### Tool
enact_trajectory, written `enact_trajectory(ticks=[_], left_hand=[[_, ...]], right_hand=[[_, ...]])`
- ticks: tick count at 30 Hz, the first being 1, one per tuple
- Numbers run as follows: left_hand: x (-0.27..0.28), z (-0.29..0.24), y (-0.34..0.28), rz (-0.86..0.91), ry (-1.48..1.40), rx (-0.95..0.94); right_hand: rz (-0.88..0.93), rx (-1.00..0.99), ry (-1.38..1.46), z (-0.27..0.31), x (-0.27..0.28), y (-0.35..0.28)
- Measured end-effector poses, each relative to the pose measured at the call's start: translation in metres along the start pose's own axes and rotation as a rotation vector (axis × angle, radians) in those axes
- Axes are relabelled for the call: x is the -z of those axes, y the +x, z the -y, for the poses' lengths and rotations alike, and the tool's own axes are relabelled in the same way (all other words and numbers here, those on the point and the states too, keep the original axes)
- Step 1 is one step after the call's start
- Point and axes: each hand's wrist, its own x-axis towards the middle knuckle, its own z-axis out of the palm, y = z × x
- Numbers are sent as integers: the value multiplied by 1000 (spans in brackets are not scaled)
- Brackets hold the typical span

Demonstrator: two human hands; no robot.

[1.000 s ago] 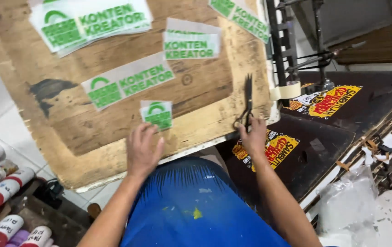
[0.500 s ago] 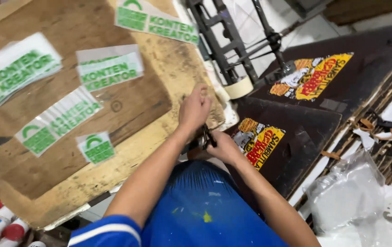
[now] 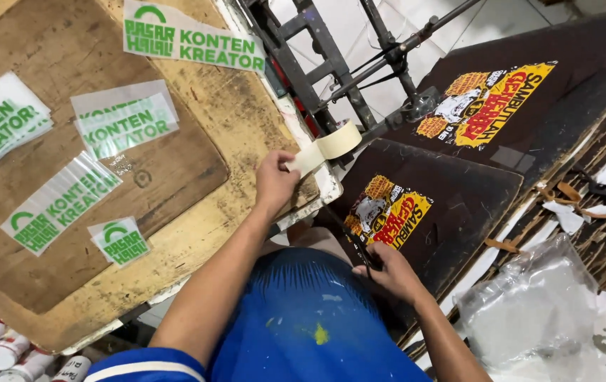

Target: Applying clear adhesive tape to printed labels and cutting the tape with scissors on a wooden workspace.

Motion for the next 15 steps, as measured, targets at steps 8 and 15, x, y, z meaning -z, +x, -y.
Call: enact_trajectory(ticks=[8,15], left_hand=[[-3,8,-6,-64,-398,234],[-7,25,-2,-88,-280,179]], right_hand=[[10,78,127,9,3,30],[216,52,506,-1,-17,48]])
